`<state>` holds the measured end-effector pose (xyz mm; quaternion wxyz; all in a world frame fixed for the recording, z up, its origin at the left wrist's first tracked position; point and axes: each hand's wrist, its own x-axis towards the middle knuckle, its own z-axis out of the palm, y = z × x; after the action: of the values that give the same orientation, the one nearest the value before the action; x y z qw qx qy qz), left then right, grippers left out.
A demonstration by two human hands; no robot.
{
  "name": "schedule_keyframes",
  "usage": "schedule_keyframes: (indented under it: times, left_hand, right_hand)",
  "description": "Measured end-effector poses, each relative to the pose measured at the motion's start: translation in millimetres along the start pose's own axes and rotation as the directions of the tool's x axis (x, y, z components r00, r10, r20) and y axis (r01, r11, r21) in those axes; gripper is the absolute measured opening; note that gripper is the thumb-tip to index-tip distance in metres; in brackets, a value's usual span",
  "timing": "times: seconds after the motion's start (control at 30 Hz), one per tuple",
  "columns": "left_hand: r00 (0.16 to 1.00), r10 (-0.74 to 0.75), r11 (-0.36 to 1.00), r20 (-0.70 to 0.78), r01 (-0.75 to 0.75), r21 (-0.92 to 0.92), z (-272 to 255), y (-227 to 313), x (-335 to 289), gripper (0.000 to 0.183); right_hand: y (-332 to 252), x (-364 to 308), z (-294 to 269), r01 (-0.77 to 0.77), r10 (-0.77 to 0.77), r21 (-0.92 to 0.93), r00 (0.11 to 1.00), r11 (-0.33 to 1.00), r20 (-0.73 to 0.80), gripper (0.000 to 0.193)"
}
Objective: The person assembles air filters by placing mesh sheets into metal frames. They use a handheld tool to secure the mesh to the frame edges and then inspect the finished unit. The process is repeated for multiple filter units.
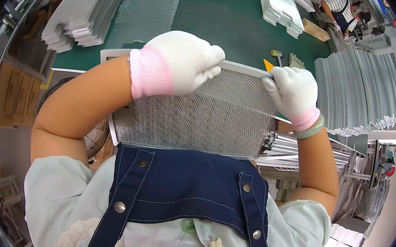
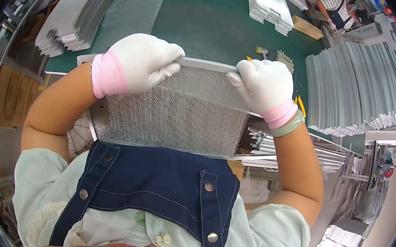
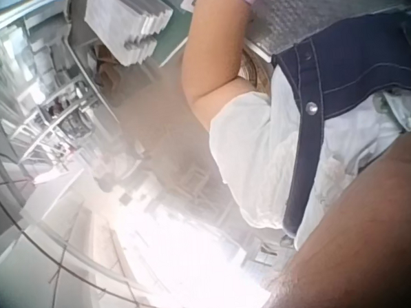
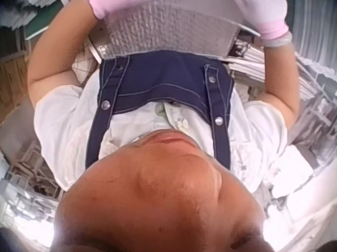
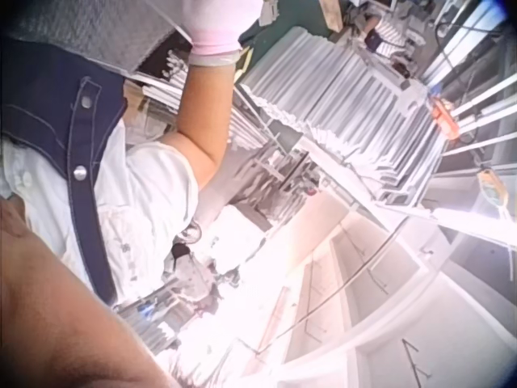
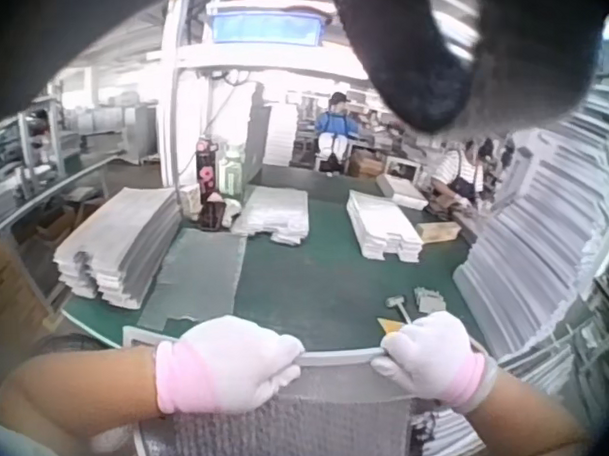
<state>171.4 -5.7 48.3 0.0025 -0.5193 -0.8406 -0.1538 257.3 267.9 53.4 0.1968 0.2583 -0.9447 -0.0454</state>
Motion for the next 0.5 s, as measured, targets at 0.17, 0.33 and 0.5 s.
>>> schedule_keyframes:
  times: [0.17,0.33,0.5]
  left_hand:
    - [0.999,0.034,0.999,-0.033,-0.035,-0.036,3,-3,0,0.017]
    - [0.996,0.074,0.997,-0.04,-0.074,-0.017,9,-1,2,0.018]
    - [0.997,0.074,0.997,0.022,-0.075,0.032,10,1,9,0.018]
  right_hand:
    - [13,1,5,0.022,0.002,0.452,0.999,0.892,-0.052,0.022]
    - [7,-9,-12,-0.459,0.186,0.595,0.867,0.659,0.463,0.024]
    - [3,-18,-13,-0.421,0.199,0.578,0.891,0.699,0.408,0.021]
